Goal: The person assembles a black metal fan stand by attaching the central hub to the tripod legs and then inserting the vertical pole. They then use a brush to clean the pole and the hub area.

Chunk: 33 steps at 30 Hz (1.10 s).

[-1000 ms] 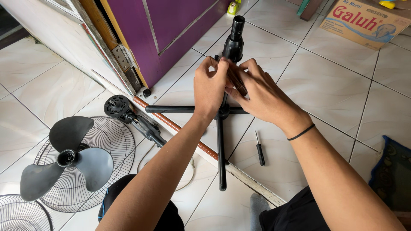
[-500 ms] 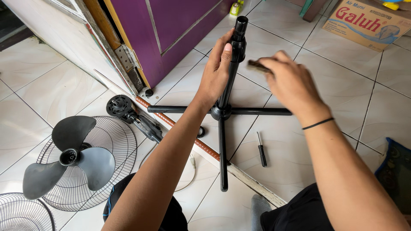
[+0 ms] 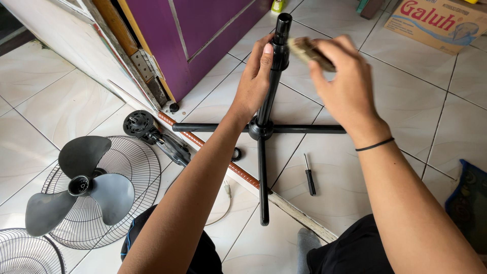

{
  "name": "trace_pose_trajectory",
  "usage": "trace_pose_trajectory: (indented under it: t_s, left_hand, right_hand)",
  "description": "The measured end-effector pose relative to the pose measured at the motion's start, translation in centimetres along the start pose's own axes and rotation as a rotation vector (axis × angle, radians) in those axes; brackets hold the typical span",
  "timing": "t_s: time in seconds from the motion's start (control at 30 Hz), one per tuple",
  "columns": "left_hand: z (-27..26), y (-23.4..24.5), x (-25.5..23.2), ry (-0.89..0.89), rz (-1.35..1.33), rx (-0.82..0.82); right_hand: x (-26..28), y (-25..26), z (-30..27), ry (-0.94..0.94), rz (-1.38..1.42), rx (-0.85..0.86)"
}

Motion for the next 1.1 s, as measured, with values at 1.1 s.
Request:
trace_pose_trajectory:
  t_s: [1.1]
  left_hand:
    - [-0.9,-1.5,-2.4,0.078,0.293,-0.078]
  right_hand:
    - [-5.4,-3.0,-0.2,-0.336,0.399,-0.005]
Point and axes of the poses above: each hand's wrist, its own z-axis towards the middle knuckle, its own y-axis out of the back of the hand, x = y × z, the point moved 9 cm from there along z, towards the middle knuckle, and after that the axes turned 12 degrees about x, right-handed, at the moved point
